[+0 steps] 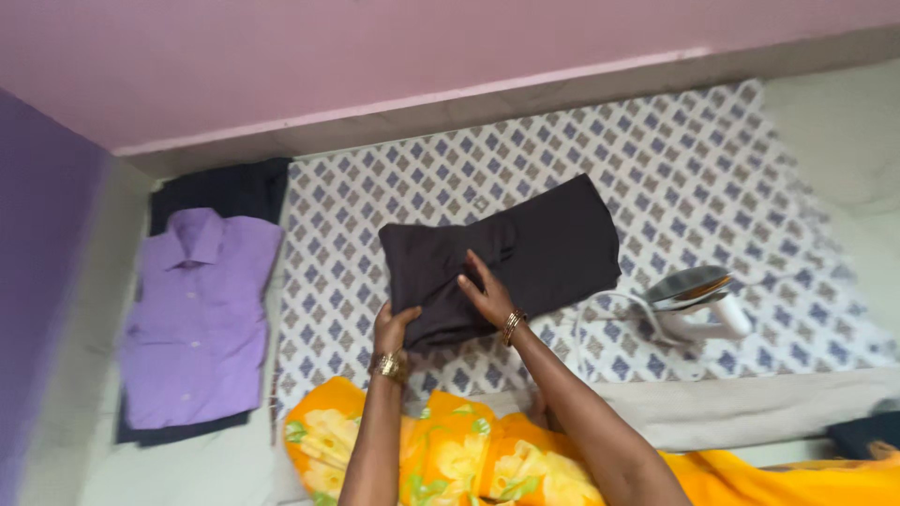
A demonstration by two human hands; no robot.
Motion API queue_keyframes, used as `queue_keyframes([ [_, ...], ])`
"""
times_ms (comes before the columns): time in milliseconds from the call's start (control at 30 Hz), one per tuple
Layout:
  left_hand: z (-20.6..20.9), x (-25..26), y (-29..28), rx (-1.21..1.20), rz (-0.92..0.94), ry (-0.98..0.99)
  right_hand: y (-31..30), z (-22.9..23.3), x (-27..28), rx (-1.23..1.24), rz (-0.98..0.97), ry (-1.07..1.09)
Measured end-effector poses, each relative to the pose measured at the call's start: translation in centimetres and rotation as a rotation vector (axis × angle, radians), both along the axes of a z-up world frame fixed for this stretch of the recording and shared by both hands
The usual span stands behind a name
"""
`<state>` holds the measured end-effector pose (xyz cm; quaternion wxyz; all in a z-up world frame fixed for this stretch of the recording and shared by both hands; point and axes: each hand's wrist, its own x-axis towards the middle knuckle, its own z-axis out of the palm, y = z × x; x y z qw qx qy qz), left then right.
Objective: The person irons a pair of dark trousers and a purple shirt on a patterned mat on the floor. They use a handheld iron to smooth the fabric, folding the trousers and adjusting the shirt as they work.
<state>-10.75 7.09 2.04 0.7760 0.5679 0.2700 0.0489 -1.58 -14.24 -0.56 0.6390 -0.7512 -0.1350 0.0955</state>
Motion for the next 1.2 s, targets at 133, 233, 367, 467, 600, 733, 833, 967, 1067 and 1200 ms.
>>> queue_keyframes([
  [133,4.2,-4.8,1.2,0.010,0.101,0.020,3.9,-3.3,-3.8,0.077,0.190,0.099],
  [233,5.8,-4.9,-0.2,0.053,0.090,0.002,5.5,-3.3,-5.2,0.015,0.230,0.133],
  [367,7.8,-0.7,-6.1,0.142,0.015,-0.084,2.4,-0.5,-2.2,0.278,0.172,0.370],
  [467,9.2,3.7,-12.9,0.331,-0.035,0.145,-2.1,2.0,1.4,0.347,0.118,0.340],
  [600,8.2,7.5,-20.1,0.443,-0.488,0.079,-12.1,2.6,6.3,0.376,-0.145,0.538],
  [733,2.8,6.8,-20.5,0.510,-0.489,-0.073,-19.6,-1.4,9.8,0.098,-0.260,0.411],
  [833,-2.9,5.8,-17.2,0.496,-0.223,0.027,-21.4,-5.8,10.5,-0.220,-0.358,0.389],
  [967,-8.9,5.3,-12.9,0.533,-0.029,0.265,-21.2,-7.9,11.2,-0.072,-0.434,0.250],
  [1067,-11.6,5.1,-12.6,0.325,-0.080,0.331,-21.1,-6.6,10.8,-0.140,-0.470,0.150],
  [1200,-12.3,5.4,-13.9,0.366,-0.097,0.300,-19.6,-3.1,8.8,-0.616,-0.525,0.205],
])
